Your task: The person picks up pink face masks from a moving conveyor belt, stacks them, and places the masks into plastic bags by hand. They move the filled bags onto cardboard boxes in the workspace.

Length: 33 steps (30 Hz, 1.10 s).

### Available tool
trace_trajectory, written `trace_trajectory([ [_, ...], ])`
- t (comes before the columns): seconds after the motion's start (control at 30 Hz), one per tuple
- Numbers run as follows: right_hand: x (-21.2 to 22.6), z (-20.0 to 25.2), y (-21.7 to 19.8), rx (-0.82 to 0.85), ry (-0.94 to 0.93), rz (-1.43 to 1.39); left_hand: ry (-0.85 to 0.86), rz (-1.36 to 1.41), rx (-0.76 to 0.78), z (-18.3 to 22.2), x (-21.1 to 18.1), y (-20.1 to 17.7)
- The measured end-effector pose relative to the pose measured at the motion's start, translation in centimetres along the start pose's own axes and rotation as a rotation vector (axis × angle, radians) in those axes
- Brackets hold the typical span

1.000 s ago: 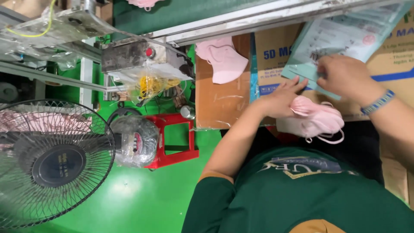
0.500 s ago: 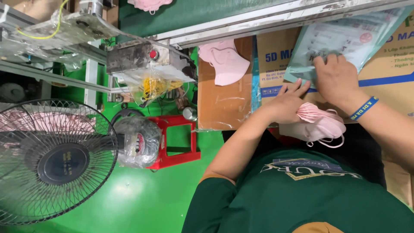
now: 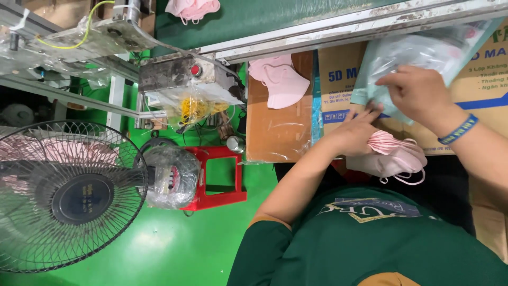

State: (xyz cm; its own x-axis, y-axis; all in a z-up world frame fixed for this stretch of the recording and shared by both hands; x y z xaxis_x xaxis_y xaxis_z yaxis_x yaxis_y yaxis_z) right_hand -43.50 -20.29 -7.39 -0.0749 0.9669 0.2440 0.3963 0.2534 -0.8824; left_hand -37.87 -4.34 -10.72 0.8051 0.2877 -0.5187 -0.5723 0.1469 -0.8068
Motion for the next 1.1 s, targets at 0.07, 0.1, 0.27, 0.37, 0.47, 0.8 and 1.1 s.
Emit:
trace_trajectory([
  [0.07, 0.4, -0.1, -1.9, -0.08, 0.017, -0.108, 0.12, -0.029, -0.117, 0.6, 1.1, 0.3],
  [0.1, 0.6, -0.2, -2.9, -0.053, 0.117, -0.225, 0.13, 0.39, -0.008, 1.2, 1.8, 0.4],
  [0.27, 4.4, -1.9, -10.0, 0.277, 0.497, -0.349, 0.218, 1.05, -0.192, 3.1, 4.3, -2.5],
  [0.37, 5.4, -0.6, -8.7, 0.167, 0.476, -0.281, -0.202, 0.757, -0.348, 3.9, 2.5, -5.1],
  [0.47, 7.7, 1.2, -4.9, -0.171, 0.026, -0.188, -0.26, 0.832, -0.495, 1.4, 2.5, -0.9],
  [0.8, 9.9, 4.7, -7.1, 0.103, 0.081, -0.51, 0.071, 2.379, -0.003, 2.3, -2.5, 6.4],
  [1.1, 2.0, 8.2, -4.4, 0.749, 0.154, -0.873, 0.06, 0.6, 0.051, 3.8, -7.6, 4.6],
])
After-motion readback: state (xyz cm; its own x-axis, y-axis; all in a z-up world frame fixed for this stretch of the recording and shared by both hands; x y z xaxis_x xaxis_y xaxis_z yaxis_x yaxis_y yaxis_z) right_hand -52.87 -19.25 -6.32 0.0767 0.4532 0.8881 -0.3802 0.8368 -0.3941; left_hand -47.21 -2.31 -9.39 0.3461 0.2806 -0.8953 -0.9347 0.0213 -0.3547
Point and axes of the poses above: each hand's wrist, its own z-axis away from the middle knuckle, its own y-axis out of the palm, x = y × z, the point moved 3 cm from there along -z, towards the middle knuckle, and after that the axes turned 7 degrees about -y, right-handed, at the moved point
